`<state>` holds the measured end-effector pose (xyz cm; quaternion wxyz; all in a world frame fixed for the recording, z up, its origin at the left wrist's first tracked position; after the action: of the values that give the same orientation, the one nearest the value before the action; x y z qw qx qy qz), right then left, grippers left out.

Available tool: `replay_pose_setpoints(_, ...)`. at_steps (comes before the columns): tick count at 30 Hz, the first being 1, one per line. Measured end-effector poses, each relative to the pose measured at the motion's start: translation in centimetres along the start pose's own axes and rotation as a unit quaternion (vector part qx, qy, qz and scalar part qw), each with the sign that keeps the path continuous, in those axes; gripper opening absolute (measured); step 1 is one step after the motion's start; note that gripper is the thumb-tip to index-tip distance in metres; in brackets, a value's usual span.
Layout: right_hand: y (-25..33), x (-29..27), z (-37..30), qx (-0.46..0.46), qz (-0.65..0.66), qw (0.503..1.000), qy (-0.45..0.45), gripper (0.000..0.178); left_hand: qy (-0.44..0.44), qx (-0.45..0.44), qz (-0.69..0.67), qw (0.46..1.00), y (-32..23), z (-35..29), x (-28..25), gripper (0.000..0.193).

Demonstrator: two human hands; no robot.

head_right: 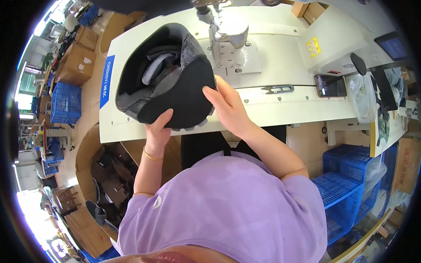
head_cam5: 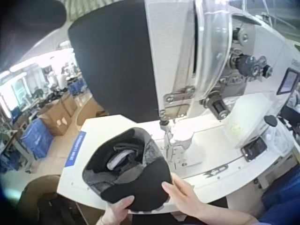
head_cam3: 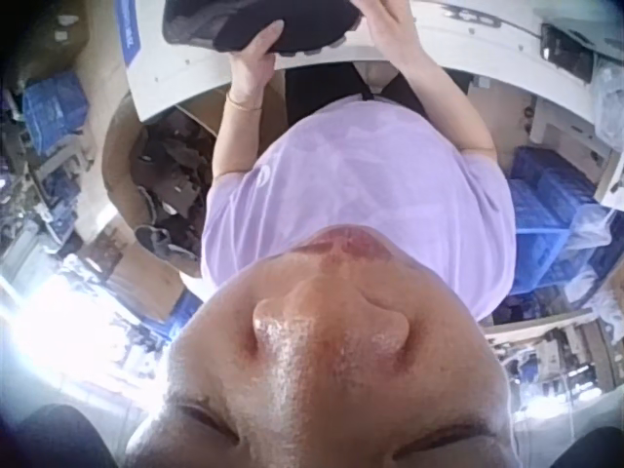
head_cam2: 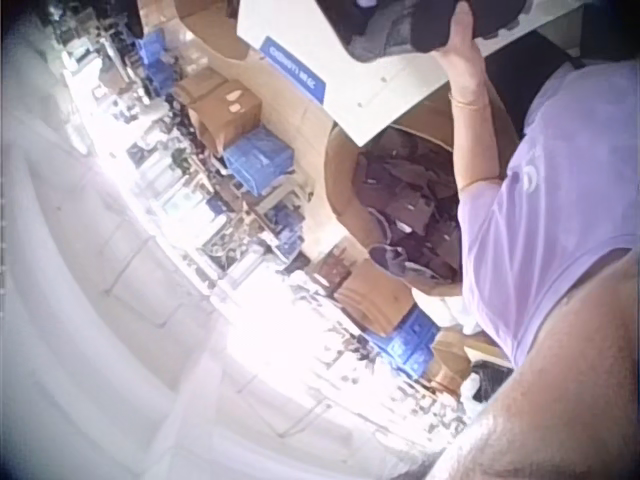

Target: Stitching components of a shoe using an industrial sewing machine.

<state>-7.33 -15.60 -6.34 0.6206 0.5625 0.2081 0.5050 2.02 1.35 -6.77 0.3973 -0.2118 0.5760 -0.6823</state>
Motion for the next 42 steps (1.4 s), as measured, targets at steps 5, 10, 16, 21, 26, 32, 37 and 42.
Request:
replay_pose_setpoints(5,2.2,-0.3,0.6,0.062,0.051,0.996,0.043,0.027,0.033,-0.099,-0.206,0.973,-2.8,3.9,0.2,0.024)
replay_pose_setpoints(10,3.5,-0.6,2.8,0.049,0.076,0.996,0.014,0.028,0.015,-0.171,-0.312,0.935,-5.5,7.1,1.5,0.027)
replay_pose_setpoints(16,4.0,-0.9,3.7,0.039,0.077,0.996,0.001,0.027,0.039,-0.184,-0.31,0.932,-5.2,8.8,1.4,0.024)
replay_pose_setpoints(21,3.9,-0.7,3.6,0.033,0.082,0.996,0.004,0.027,0.025,-0.186,-0.306,0.933,-4.8,9.0,1.1,0.026)
replay_pose_setpoints(26,3.6,-0.3,3.7,0.027,0.083,0.996,-0.003,0.028,0.059,-0.2,-0.307,0.928,-3.9,9.8,0.6,0.029)
replay_pose_setpoints(32,3.8,-0.2,3.8,0.028,0.062,0.998,0.004,0.027,0.06,-0.227,-0.326,0.916,-3.2,9.9,0.7,0.027)
replay_pose_setpoints(37,4.0,0.3,2.2,0.049,0.067,0.997,0.001,0.028,0.223,-0.205,-0.274,0.913,-3.2,9.8,1.0,0.028)
replay_pose_setpoints(42,3.7,0.4,3.2,0.024,0.108,0.994,0.001,0.028,0.242,-0.191,-0.278,0.91,-3.4,10.5,1.4,0.031)
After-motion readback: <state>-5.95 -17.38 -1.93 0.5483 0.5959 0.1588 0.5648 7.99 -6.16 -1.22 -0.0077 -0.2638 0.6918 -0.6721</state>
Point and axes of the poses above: each hand's wrist, its own z-axis towards the middle knuckle, its own x-axis out of the palm, y = z × x, the point moved 7 cm from there along z, towards the middle knuckle, and after that the axes turned 8 degrees about -x, right-handed, at the moved point
